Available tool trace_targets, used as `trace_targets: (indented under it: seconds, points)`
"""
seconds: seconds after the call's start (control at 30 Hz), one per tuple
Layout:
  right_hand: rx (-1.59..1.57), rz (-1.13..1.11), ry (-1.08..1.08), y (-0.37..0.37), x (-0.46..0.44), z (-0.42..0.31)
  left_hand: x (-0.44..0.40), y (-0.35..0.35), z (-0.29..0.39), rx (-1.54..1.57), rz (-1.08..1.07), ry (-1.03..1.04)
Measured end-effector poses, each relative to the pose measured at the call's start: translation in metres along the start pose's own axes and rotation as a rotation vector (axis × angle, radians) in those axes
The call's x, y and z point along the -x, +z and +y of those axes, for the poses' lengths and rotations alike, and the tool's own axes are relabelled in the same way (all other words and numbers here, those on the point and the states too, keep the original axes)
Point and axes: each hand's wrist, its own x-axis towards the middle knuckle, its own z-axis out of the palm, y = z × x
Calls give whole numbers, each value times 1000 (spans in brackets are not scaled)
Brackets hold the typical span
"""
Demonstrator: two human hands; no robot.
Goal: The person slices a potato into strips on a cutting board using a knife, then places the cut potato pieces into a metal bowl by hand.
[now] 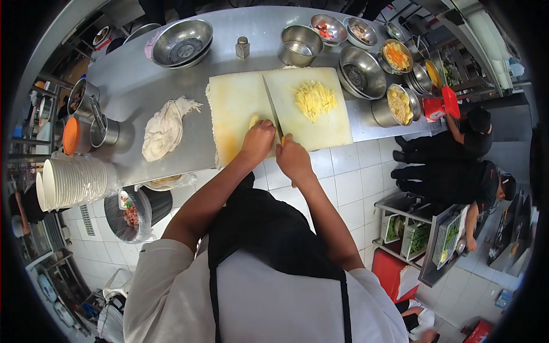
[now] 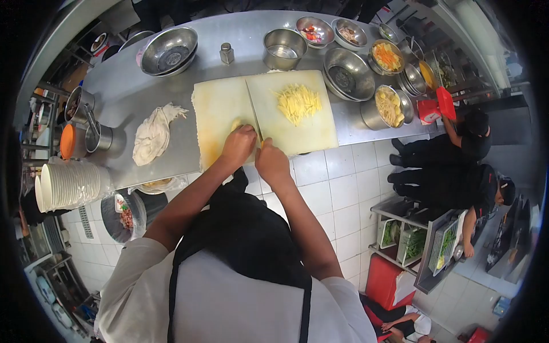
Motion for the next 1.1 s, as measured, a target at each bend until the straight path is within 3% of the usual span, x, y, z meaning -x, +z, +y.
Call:
trace_targets:
  seconds: [1.1]
  points:
    - [-123, 45, 11, 20, -13, 7, -1, 3, -7, -15, -48, -19]
